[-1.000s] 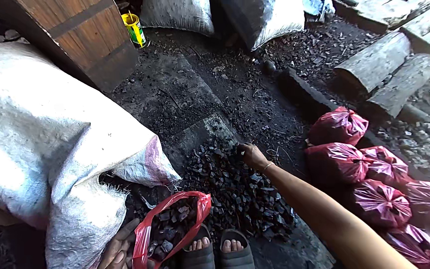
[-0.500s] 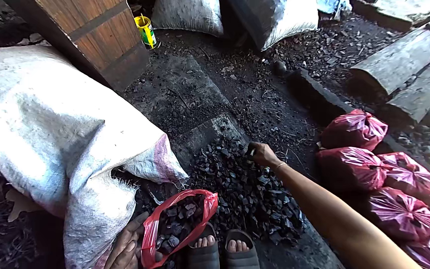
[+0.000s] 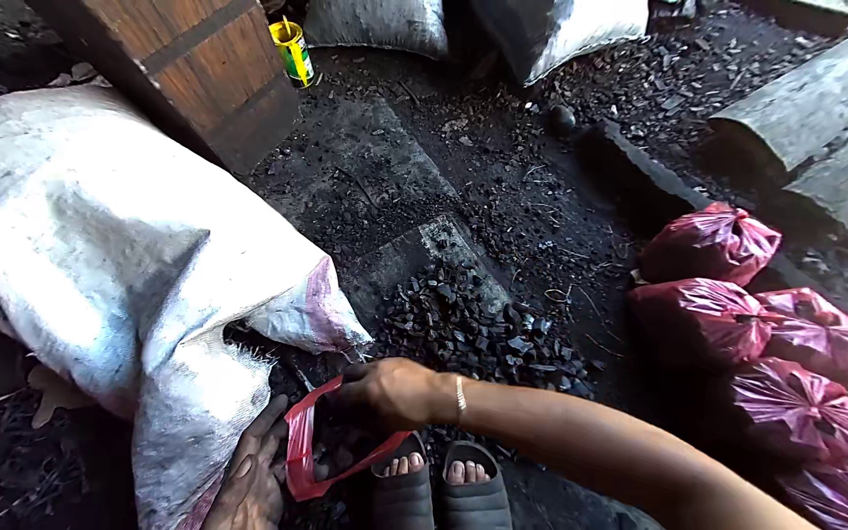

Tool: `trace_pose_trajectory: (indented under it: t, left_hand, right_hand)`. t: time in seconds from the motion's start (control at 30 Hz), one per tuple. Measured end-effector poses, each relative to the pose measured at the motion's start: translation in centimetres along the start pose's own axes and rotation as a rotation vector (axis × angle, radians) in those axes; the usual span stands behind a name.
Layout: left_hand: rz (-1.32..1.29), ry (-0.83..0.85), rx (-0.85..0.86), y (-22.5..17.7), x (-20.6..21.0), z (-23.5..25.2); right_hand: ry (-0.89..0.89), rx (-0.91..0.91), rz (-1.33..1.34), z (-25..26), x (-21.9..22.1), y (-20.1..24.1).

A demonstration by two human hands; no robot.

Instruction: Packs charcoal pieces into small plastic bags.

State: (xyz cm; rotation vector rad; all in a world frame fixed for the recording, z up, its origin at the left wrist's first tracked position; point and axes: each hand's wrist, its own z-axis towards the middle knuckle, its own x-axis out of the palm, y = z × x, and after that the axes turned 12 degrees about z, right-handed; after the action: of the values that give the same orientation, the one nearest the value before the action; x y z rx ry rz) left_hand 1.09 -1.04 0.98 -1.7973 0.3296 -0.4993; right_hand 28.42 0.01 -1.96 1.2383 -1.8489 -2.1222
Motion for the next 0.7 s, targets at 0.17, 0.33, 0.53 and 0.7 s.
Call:
trace_pose_trajectory:
  t: [0.17,0.33,0.53,0.7]
  left_hand:
    - [-0.015,0.074,-0.042,0.2,-0.9,0.4]
    - [-0.008,0.082,-0.047,0.8,-2.2,0.3]
    - [-0.041,0.071,-0.046,1.0,-3.0,-0.2]
    - [-0.081,0.087,-0.048,0.8,-2.6,0.1]
  right_hand:
    - [-0.095,-0.076,-0.146,0.3,6.7,-1.4]
    - [-0.308,-0.083,-0.096,-1.4,-0.4,-1.8]
    - [-0.612,0.716,-0.144,-7.6,-10.7,-13.2]
    - [-0.444,0.961,-0.130,-9.8,-8.8,-20.4]
